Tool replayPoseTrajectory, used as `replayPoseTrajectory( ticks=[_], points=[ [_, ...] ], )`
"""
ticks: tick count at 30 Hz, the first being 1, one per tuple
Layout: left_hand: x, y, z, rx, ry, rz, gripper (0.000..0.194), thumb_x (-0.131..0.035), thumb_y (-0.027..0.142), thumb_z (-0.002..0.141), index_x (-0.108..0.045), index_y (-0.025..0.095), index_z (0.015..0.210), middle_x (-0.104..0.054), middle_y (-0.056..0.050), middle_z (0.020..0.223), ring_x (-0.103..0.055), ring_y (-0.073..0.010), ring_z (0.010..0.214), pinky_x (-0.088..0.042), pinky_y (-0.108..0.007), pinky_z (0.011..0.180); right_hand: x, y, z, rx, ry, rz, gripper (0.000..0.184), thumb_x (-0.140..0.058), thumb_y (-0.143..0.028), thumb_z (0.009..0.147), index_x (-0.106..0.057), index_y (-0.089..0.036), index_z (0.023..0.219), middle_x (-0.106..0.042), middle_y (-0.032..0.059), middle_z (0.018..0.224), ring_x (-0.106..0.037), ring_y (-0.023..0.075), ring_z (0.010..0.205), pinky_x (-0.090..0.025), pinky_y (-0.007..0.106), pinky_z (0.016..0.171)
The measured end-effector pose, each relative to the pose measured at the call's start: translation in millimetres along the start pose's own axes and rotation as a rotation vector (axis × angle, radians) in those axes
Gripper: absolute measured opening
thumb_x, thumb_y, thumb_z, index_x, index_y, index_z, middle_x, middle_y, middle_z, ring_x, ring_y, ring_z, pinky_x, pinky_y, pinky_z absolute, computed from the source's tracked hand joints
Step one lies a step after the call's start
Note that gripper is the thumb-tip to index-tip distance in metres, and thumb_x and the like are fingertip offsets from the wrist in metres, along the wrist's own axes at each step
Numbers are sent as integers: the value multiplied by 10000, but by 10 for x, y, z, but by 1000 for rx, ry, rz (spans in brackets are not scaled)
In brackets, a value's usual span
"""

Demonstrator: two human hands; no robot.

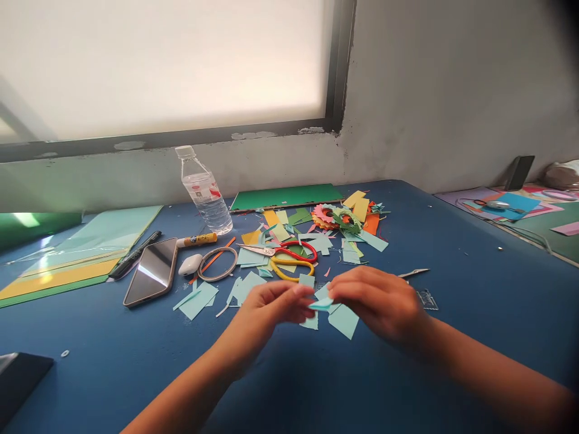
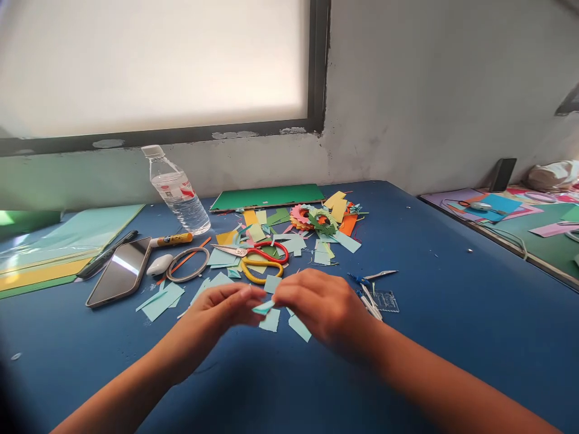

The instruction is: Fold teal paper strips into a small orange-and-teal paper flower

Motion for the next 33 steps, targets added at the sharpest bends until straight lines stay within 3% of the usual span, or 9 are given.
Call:
replayPoseTrajectory(
  ticks=[2, 4, 9, 14, 21, 28, 33],
  points=[
    [-113, -77, -24, 117, -148, -84, 211, -685, 367, 771, -715, 159, 781, -724, -21, 692, -666, -114, 651, -519, -198, 660, -5, -127, -24, 181, -29, -99, 180, -447, -60, 922, -611, -122, 962, -686, 87, 893, -623, 161, 818, -518, 282, 755],
    [-167, -106, -43, 162, -209, -109, 158, -711, 306, 755, -709, 149, 732, -711, -7, 667, -647, -92, 637, -504, -176, 656, -3, -202, -35, 275, -52, -178, 206, -421, -73, 936, -625, -94, 956, -698, 102, 895, -627, 175, 801, -526, 303, 743],
    [-199, -129, -43, 182, -268, -35, 136, -704, 256, 758, -701, 132, 703, -682, 5, 656, -612, -81, 669, -470, -159, 672, -16, -245, -20, 347, -112, -218, 212, -430, -71, 923, -638, -84, 964, -704, 105, 932, -635, 191, 788, -535, 315, 710],
    [-100, -57, 1, -7, -116, 173, 134, -684, 270, 753, -698, 142, 717, -672, 11, 659, -594, -99, 666, -456, -174, 664, -94, -115, 13, 153, -102, -64, 175, -552, -95, 851, -611, -105, 1016, -685, 107, 984, -632, 184, 877, -518, 310, 794],
    [-155, 53, -71, -244, 10, 654, 125, -587, 220, 769, -696, 162, 748, -713, -14, 724, -639, -163, 702, -477, -225, 669, -271, 2, -57, -134, -175, 11, 99, -511, -116, 853, -598, -162, 845, -662, 58, 784, -622, 181, 746, -510, 289, 686],
    [-208, 141, -157, -600, 96, 928, 110, -565, 148, 743, -668, 181, 732, -695, -34, 697, -632, -161, 630, -472, -243, 603, -326, -11, -85, -210, -229, 0, 118, -482, -114, 855, -580, -164, 813, -629, 46, 744, -587, 178, 685, -479, 284, 636],
    [-235, 160, -166, -601, 130, 963, 93, -584, 156, 730, -635, 172, 653, -671, -17, 617, -604, -143, 557, -451, -230, 549, -311, -33, -92, -247, -210, 12, 128, -485, -104, 847, -565, -174, 775, -615, 30, 719, -570, 165, 664, -454, 270, 624]
  ],
)
Point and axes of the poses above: each hand's wrist, its own z-axis towards the middle knuckle, its own x-axis out of the back of the hand, y = z × x, the point moved 6 cm from there along z, towards the middle knuckle
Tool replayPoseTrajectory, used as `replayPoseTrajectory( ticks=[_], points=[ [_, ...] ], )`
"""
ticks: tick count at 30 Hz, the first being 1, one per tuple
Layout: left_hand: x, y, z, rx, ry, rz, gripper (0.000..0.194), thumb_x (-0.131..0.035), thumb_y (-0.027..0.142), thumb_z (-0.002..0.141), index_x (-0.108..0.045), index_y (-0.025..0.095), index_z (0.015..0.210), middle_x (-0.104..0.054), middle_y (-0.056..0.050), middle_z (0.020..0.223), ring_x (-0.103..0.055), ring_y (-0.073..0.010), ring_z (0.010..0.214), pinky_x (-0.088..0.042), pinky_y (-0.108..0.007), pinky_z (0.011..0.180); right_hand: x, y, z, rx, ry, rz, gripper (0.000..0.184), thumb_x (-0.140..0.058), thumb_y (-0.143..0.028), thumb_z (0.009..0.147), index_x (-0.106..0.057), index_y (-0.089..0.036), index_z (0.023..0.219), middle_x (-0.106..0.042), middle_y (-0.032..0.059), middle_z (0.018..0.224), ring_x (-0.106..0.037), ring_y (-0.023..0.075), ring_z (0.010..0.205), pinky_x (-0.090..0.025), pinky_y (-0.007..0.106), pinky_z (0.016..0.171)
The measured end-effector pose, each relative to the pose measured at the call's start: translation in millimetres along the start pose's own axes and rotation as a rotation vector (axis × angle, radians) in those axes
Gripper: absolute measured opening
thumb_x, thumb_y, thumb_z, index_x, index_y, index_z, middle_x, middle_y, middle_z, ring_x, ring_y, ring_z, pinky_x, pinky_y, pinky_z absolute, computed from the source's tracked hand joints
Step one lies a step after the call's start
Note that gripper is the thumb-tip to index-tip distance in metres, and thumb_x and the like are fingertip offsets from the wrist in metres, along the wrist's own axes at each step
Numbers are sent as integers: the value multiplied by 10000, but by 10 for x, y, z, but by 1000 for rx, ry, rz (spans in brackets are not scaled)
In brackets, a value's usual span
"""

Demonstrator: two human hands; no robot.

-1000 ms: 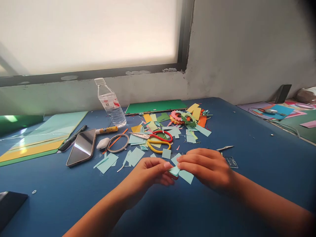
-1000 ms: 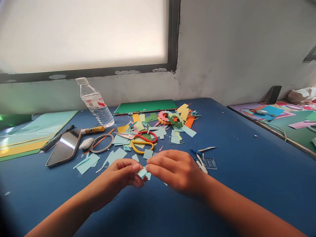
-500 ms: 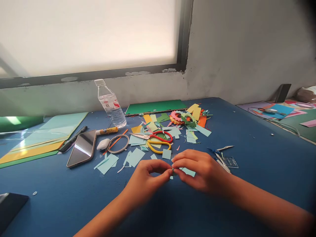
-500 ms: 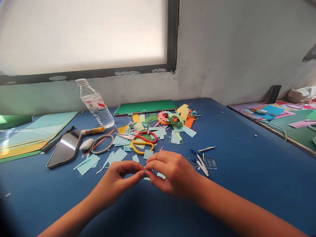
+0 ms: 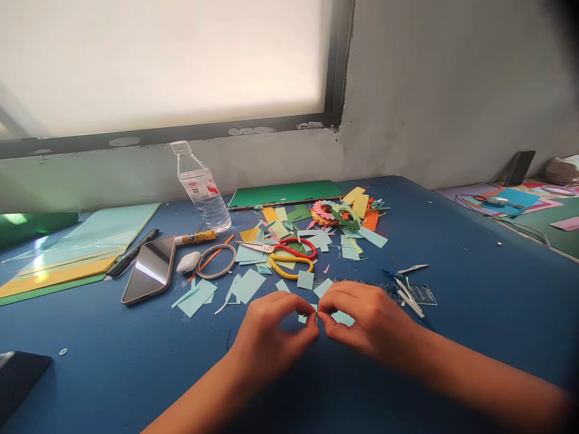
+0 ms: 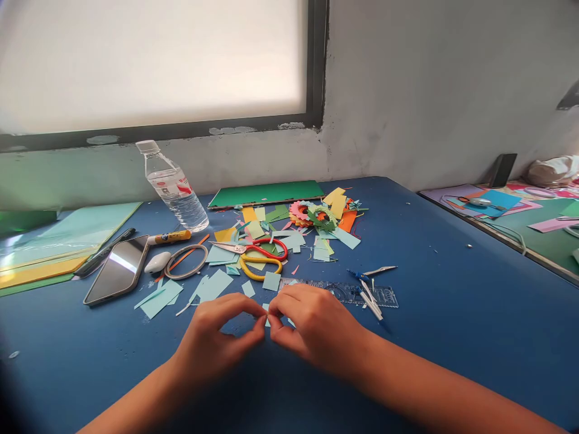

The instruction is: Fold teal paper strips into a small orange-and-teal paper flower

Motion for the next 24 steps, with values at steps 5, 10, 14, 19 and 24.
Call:
replayPoseTrajectory(
  ticks=[5, 10, 14, 19, 24],
  points=[
    [84, -115, 64, 79, 36, 20, 104, -562, 114, 685, -636, 183, 660, -684, 6, 625, -627, -145, 571, -475, -230, 587, 30, 15, 5, -46, 17, 32, 140, -486, -89, 830, -544, -180, 741, -597, 12, 690, -555, 152, 643, -440, 263, 629],
    [216, -253, 81, 128, 97, -27, 110, -572, 158, 741, -678, 175, 764, -718, -18, 735, -662, -160, 671, -513, -247, 674, 125, 9, 35, -32, 89, 57, 138, -487, -77, 822, -529, -184, 745, -578, -1, 682, -538, 129, 631, -439, 240, 624],
    [57, -97, 36, -24, -63, -129, 146, -606, 211, 776, -689, 184, 893, -726, -32, 790, -658, -151, 670, -526, -230, 648, 129, -16, 42, -1, 94, 44, 127, -487, -88, 826, -531, -187, 761, -591, 8, 682, -558, 141, 643, -452, 251, 620],
    [-12, 25, -17, -93, -27, -109, 130, -560, 158, 812, -689, 180, 807, -700, -36, 685, -641, -139, 595, -508, -215, 567, 129, -100, 28, 89, 133, -48, 116, -484, -88, 805, -554, -174, 837, -634, 46, 744, -601, 174, 699, -493, 276, 649],
    [16, 98, -55, -186, 56, -89, 141, -575, 119, 791, -694, 194, 800, -730, -48, 760, -674, -149, 637, -537, -214, 607, 147, -154, 12, 163, 172, -169, 132, -469, -91, 803, -562, -176, 843, -652, 50, 740, -619, 190, 706, -521, 300, 670]
  ],
)
Point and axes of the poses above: each hand's wrist, its own z-axis towards the middle knuckle, its own x-axis out of the back of the hand, y = z × x, the point moved 6 cm from there along z, towards the middle knuckle
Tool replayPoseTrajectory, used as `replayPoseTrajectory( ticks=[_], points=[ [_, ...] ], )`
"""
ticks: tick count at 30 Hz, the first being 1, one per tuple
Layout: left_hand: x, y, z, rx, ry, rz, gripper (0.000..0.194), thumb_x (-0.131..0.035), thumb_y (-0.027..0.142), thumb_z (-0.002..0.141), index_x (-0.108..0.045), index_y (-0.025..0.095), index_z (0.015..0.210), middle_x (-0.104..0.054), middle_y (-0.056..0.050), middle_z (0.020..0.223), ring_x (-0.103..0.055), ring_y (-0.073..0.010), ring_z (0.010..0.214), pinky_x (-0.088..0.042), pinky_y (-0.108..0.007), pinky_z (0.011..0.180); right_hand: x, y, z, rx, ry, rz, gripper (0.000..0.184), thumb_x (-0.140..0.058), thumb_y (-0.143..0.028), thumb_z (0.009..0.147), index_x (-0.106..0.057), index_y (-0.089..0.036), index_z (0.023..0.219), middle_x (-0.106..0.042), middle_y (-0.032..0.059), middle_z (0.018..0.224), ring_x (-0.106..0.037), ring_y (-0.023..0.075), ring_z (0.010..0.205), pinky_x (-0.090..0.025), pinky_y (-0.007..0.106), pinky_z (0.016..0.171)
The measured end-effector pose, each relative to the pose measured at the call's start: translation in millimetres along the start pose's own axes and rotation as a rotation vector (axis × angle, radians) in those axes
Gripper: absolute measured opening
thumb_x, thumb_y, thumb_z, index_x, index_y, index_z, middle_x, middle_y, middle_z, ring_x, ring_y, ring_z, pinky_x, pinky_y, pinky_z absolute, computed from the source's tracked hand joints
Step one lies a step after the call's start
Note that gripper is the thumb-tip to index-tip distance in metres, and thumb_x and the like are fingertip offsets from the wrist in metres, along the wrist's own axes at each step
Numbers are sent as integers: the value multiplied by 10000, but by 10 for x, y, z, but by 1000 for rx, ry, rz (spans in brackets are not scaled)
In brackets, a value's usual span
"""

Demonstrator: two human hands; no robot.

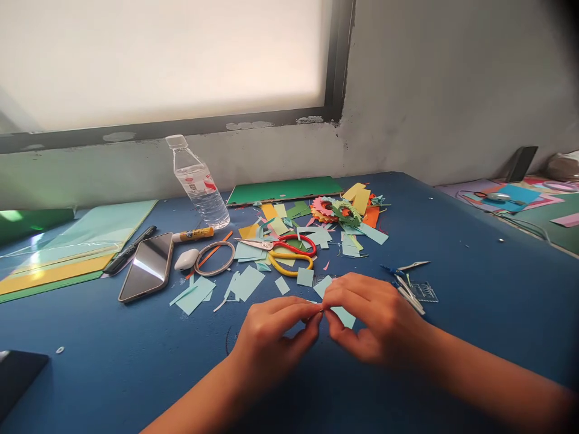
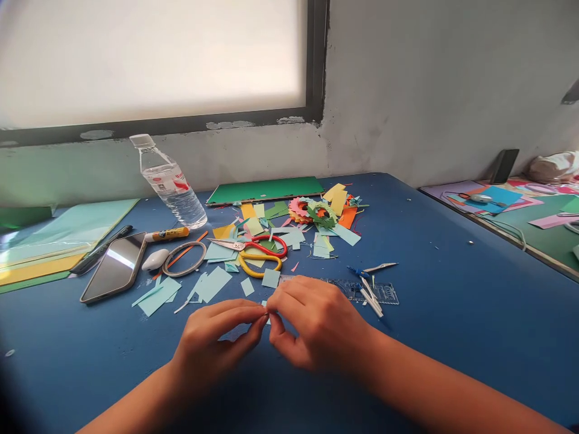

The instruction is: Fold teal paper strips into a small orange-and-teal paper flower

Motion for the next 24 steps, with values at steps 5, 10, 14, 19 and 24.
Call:
replayPoseTrajectory(
  ticks=[5, 10, 14, 19, 24],
  points=[
    [44, 71, -19, -132, 65, 111, 121, -619, 77, 752, -692, 159, 804, -737, -59, 748, -686, -140, 622, -540, -186, 608, 16, -13, 4, 18, 13, -57, 129, -465, -86, 793, -555, -178, 809, -647, 40, 706, -636, 195, 712, -534, 296, 677],
    [92, 106, -3, -160, 95, 169, 129, -622, 81, 755, -697, 167, 816, -742, -47, 733, -685, -134, 596, -544, -186, 590, 71, 114, 15, -53, 44, -29, 130, -472, -85, 773, -535, -199, 777, -627, 19, 682, -635, 184, 711, -530, 291, 697],
    [164, 86, 10, -134, 144, 168, 157, -617, 76, 760, -705, 185, 829, -742, -34, 737, -684, -131, 605, -549, -185, 595, 145, 333, 35, -246, 40, 54, 95, -500, -113, 768, -533, -197, 738, -616, 13, 695, -599, 169, 669, -497, 279, 646],
    [199, 40, -10, -195, 144, 228, 207, -627, 60, 769, -694, 166, 933, -746, -61, 840, -693, -138, 682, -543, -188, 647, -82, 442, -22, -627, -256, 589, 205, -481, -293, 885, -597, -174, 765, -613, 13, 695, -580, 146, 656, -477, 229, 588],
    [140, -12, -14, -180, 80, 189, 209, -632, 101, 785, -698, 181, 967, -739, -68, 916, -696, -159, 732, -546, -209, 668, -262, 393, -90, -774, -338, 835, 206, -520, -324, 869, -613, -154, 799, -589, 7, 694, -578, 139, 669, -478, 238, 652]
  ],
)
Point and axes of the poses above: each hand's wrist, its own z-axis towards the middle knuckle, its own x-axis out of the back of the hand, y = z × x, the point moved 6 cm from there along z, towards the middle knuckle
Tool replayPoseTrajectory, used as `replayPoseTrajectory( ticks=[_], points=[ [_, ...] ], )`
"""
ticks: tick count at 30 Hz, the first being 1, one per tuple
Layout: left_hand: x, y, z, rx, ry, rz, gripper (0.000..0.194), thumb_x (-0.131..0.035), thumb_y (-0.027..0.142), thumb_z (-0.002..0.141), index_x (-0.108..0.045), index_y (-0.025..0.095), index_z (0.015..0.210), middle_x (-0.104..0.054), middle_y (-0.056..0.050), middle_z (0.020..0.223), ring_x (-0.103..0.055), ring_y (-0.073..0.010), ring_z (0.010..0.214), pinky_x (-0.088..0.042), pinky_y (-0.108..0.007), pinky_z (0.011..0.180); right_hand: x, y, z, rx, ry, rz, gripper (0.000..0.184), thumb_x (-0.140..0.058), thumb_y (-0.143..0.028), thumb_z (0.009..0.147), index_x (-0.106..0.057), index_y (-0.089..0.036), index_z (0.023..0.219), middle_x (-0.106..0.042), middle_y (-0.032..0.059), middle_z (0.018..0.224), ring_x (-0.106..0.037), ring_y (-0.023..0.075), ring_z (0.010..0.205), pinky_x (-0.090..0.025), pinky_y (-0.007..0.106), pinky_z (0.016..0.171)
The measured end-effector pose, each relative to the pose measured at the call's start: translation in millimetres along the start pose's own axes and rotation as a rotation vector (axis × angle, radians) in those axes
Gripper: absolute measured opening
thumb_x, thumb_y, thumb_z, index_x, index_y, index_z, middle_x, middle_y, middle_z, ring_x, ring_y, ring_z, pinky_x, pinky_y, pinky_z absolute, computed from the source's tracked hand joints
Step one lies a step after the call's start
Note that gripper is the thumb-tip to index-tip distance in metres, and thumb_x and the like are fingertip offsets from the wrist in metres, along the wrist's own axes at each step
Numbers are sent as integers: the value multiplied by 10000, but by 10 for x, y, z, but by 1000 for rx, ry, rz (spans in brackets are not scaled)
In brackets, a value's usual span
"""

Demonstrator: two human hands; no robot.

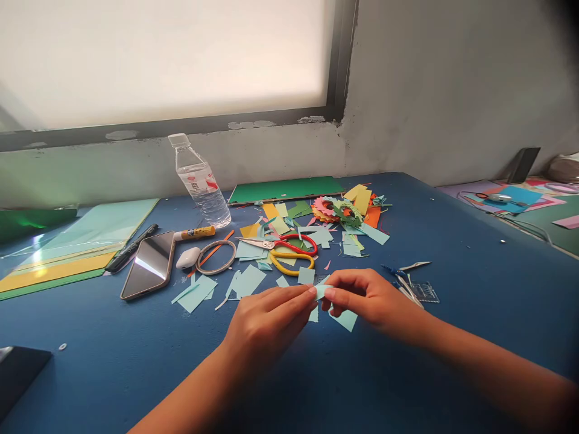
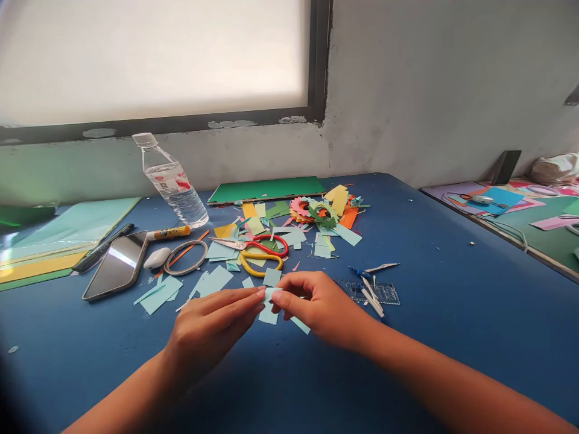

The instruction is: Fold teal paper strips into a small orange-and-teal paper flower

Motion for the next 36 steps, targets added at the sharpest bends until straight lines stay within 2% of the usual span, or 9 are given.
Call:
replayPoseTrajectory(
  ticks=[6, 10, 16, 19, 23, 26, 30, 34, 36],
  points=[
    [-193, -286, -80, 761, -190, -489, 302, -597, 360, 821, -673, 196, 1063, -703, -67, 997, -656, -173, 729, -549, -234, 576, 7, -2, -5, 55, 25, -176, 192, -491, -284, 883, -615, -159, 806, -568, 1, 694, -522, 137, 656, -421, 230, 594],
    [-265, -304, -84, 946, -223, -724, 265, -658, 368, 758, -717, 172, 927, -695, -48, 807, -617, -188, 784, -511, -210, 564, -13, -19, -7, 104, 15, -301, 188, -483, -242, 890, -635, -160, 816, -583, -1, 709, -503, 131, 655, -397, 226, 590],
    [-301, -347, -110, 1007, -236, -723, 242, -670, 378, 736, -720, 153, 812, -630, -9, 683, -549, -126, 633, -473, -204, 553, 41, 54, 12, 59, 107, -267, 100, -552, -269, 863, -592, -178, 856, -587, -13, 704, -537, 128, 631, -416, 226, 581],
    [-270, -354, -109, 951, -204, -622, 223, -662, 359, 742, -705, 143, 782, -638, -19, 715, -542, -131, 640, -452, -212, 548, 40, 137, 11, -42, 118, -50, 175, -583, -322, 852, -525, -196, 958, -592, -14, 786, -589, 123, 620, -456, 239, 598],
    [-227, -310, -90, 832, -142, -540, 155, -667, 303, 737, -667, 150, 709, -654, -27, 744, -571, -150, 683, -440, -219, 548, -26, 172, 12, -86, 66, 151, 242, -613, -383, 834, -517, -198, 958, -570, -9, 862, -625, 133, 666, -484, 274, 658],
    [-238, -286, -81, 816, -152, -560, 155, -667, 294, 739, -649, 152, 681, -646, -25, 734, -572, -149, 679, -443, -213, 532, -31, 168, 24, -88, 68, 176, 232, -629, -352, 819, -521, -189, 943, -571, -9, 834, -621, 141, 692, -483, 286, 678],
    [-315, -313, -93, 912, -223, -697, 206, -674, 338, 730, -625, 141, 698, -625, -32, 769, -561, -153, 712, -491, -216, 541, -18, 139, 52, -74, 47, 172, 143, -614, -242, 793, -532, -176, 890, -582, -3, 825, -599, 138, 749, -475, 263, 691],
    [-361, -368, -141, 988, -227, -742, 244, -672, 351, 721, -576, 154, 826, -610, -6, 735, -562, -142, 673, -497, -222, 529, 9, 162, 65, -104, 49, 69, 151, -592, -164, 747, -562, -164, 895, -586, -5, 797, -575, 128, 740, -455, 228, 662],
    [-391, -367, -167, 976, -283, -709, 248, -649, 350, 737, -577, 158, 876, -611, 4, 701, -560, -137, 635, -480, -224, 524, -2, 208, 62, -142, 25, 17, 181, -582, -152, 736, -589, -157, 917, -600, 0, 784, -571, 130, 728, -443, 216, 632]
  ],
)
Point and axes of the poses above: each hand's wrist, its own z-axis towards the middle knuckle, its own x-axis out of the back of the hand, y = z × x, the point moved 6 cm from there along z, towards the middle knuckle
